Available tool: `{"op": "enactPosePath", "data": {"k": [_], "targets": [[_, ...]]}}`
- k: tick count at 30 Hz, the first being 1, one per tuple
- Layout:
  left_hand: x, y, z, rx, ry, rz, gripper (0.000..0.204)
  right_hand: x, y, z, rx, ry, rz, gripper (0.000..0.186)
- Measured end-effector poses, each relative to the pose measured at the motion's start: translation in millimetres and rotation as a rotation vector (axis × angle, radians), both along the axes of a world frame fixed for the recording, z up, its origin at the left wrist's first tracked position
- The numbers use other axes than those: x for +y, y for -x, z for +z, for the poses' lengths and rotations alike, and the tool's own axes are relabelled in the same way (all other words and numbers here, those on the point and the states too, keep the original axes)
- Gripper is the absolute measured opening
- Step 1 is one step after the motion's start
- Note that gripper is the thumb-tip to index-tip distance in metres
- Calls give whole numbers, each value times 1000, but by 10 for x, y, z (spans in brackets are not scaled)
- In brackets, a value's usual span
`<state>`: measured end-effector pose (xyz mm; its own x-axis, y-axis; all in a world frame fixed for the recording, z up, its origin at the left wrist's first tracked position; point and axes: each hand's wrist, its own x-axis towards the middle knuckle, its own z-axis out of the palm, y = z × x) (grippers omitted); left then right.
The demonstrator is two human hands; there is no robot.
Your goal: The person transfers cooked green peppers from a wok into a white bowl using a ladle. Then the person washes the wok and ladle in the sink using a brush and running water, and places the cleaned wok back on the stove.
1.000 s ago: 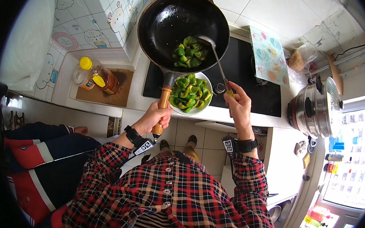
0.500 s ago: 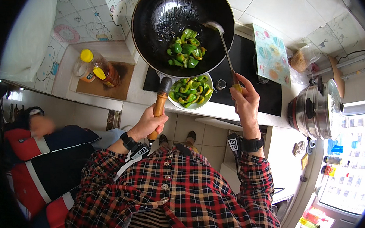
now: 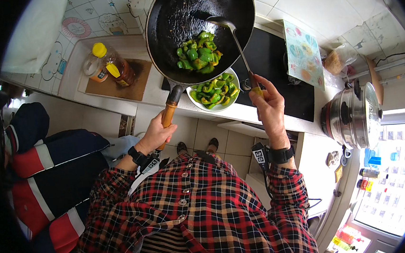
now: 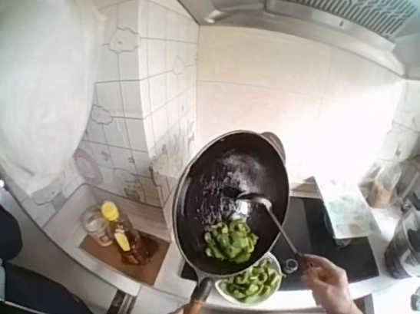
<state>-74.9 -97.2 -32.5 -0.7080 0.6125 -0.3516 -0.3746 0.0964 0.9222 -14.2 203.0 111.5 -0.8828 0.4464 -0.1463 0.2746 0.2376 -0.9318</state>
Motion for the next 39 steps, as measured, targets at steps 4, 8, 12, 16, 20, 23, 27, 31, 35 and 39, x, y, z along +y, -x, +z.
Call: {"op": "enactPosePath", "data": {"k": [4,8,12,16,20,23,27,31,35,39], "targets": [[-37,-28,-60,88,44,20,31,-45,-64,8,-20,-6,3,46],[-51,-45,-119,101,44,9,35,-67,-163,-8,-74,-26,-2,45],[-102,-33,-161,162,87,14,34,-92,-245,-15,-130,-32,-6,45],[-145,-27,-207,232,114,14,37,-112,-297,18,-205,-62,-23,46],[-165,-42,-249,266,142,8,35,-133,-348,40,-231,-79,-14,47],[-168,-35,-282,339,202,1,34,-150,-403,17,-246,-97,-6,47],[-161,-8,-320,417,255,1,34,-164,-484,-39,-252,-62,-19,48],[-177,8,-336,425,277,-3,31,-177,-552,-71,-228,-66,-18,47],[-182,31,-354,526,284,-1,30,-196,-601,-73,-251,-64,-45,47],[-171,62,-375,615,317,9,30,-213,-650,-55,-273,-51,-58,47]]}}
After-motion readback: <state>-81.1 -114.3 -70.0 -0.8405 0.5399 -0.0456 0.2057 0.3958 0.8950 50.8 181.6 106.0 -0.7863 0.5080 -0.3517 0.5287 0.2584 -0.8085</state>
